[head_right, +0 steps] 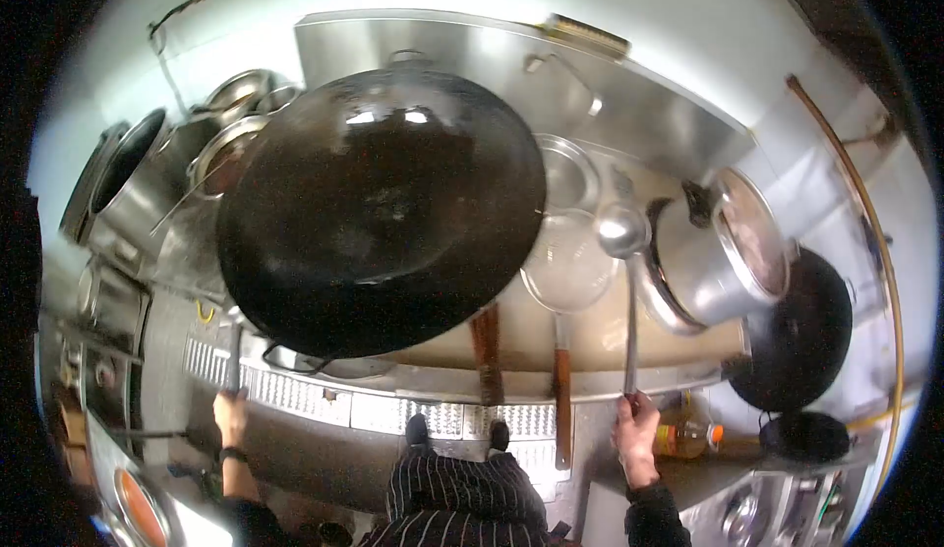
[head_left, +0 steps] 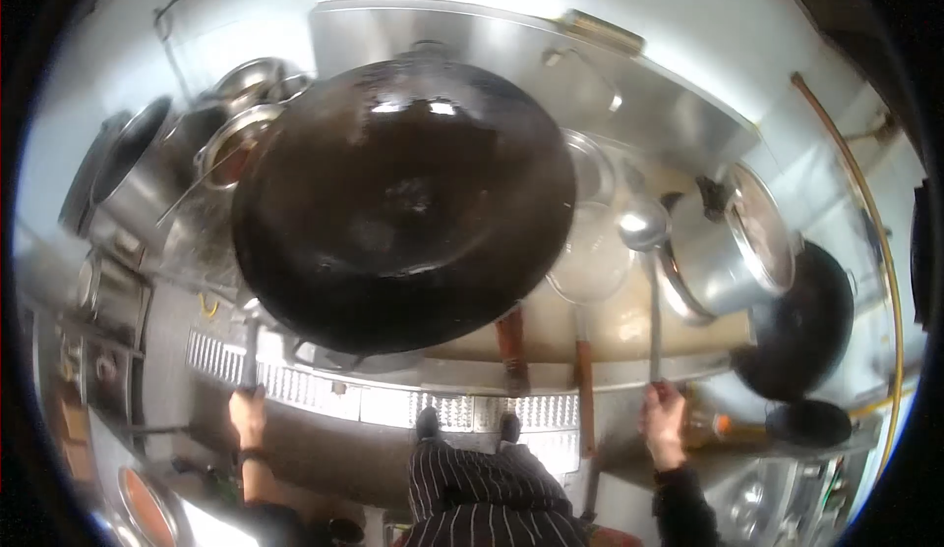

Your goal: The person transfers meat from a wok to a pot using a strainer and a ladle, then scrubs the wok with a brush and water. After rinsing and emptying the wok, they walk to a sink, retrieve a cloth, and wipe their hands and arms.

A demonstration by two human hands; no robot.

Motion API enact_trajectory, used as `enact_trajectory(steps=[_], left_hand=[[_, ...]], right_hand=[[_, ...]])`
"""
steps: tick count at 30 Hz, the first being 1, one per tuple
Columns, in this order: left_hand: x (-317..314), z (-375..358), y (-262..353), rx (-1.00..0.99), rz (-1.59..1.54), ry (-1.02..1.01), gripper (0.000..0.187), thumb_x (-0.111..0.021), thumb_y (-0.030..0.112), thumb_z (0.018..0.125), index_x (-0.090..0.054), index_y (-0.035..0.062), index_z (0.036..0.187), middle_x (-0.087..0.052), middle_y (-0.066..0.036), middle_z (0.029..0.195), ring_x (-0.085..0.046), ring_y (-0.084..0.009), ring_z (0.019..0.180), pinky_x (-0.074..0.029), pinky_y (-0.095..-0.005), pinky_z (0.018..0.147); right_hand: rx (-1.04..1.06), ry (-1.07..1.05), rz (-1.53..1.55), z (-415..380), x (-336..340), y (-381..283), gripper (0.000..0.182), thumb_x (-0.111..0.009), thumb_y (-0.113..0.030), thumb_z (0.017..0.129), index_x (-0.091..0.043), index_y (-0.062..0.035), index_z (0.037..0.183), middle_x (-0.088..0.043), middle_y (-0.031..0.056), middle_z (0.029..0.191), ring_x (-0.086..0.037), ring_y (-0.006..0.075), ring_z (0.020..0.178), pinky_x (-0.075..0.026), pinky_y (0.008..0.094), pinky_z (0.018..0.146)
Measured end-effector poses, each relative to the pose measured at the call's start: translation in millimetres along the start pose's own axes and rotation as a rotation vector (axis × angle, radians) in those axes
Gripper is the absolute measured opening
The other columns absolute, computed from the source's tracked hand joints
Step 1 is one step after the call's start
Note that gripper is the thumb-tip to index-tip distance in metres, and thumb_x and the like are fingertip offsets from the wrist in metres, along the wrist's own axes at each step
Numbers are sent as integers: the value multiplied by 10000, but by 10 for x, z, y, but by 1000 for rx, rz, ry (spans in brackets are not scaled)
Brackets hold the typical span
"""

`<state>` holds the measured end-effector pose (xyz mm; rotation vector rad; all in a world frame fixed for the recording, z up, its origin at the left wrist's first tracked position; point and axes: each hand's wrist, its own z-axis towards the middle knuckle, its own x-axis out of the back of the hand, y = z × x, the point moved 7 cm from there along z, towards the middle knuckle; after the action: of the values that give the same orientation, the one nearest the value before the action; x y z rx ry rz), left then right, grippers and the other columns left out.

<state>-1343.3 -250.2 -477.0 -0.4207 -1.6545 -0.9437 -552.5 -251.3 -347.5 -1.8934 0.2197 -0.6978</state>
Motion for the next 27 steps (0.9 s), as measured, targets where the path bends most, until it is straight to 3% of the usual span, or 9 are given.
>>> enact_trajectory(steps=[2,4,7,12,13,14,16,22,27], left_hand=[[108,-214,-74,67,-419,-18,306,-640,145,860,-515,-31,642,-485,-28,520,-473,-146,437,-378,-371,420],[419,-618,93,273,-676,26,263,-639,78,857,-487,77,643,-421,55,518,-370,-48,404,-248,-275,353],[706,-1028,113,325,-694,230,298,-552,94,865,-457,78,583,-416,18,489,-377,-73,376,-249,-274,345],[923,-1906,1117,-4,-1084,258,83,-609,107,871,-619,25,871,-481,-4,570,-442,-93,463,-351,-234,413],[1025,-2218,1690,141,-983,383,217,-629,111,872,-647,1,1058,-512,5,662,-446,-84,505,-382,-232,460],[1019,-2210,1827,55,-1061,263,382,-633,143,888,-600,14,1246,-518,16,749,-439,-83,535,-380,-236,489],[1064,-2383,2491,-24,-1013,466,434,-623,168,909,-552,30,1314,-500,23,785,-421,-66,551,-345,-222,491],[683,-3087,4941,-254,-969,-30,464,-635,174,890,-512,11,1307,-447,38,635,-366,-37,441,-281,-206,356],[-150,-3111,6239,-278,-1011,-493,167,-608,83,841,-551,19,983,-489,5,639,-422,-69,401,-323,-224,332]], right_hand=[[-60,-11,16,63,75,154,148,-625,-142,949,-567,-24,1016,-474,-11,611,-419,79,416,-308,269,348],[-135,-58,35,250,252,587,165,-635,-130,942,-579,-9,1039,-475,-11,609,-432,83,425,-315,269,352],[-108,-99,51,418,489,816,160,-639,-108,928,-610,10,1033,-523,-7,633,-474,88,462,-363,263,400],[105,-242,-345,872,927,1199,243,-649,-179,907,-646,30,1030,-610,56,662,-526,100,528,-427,309,476],[41,-276,-253,913,1054,1305,248,-646,-194,906,-651,22,1028,-624,84,674,-541,121,544,-441,320,499],[-19,-309,-157,955,1151,1387,254,-642,-209,905,-656,14,1027,-639,112,685,-557,141,560,-454,330,522],[84,-379,-206,977,1371,1340,338,-652,-213,904,-623,6,1160,-644,142,713,-581,175,611,-479,350,582],[57,-441,-229,874,2251,866,406,-664,-216,917,-579,-4,1253,-666,158,777,-630,176,666,-521,336,648],[267,-62,-304,949,3371,377,506,-695,-44,861,-555,-58,1347,-689,134,817,-672,162,711,-539,311,648]])
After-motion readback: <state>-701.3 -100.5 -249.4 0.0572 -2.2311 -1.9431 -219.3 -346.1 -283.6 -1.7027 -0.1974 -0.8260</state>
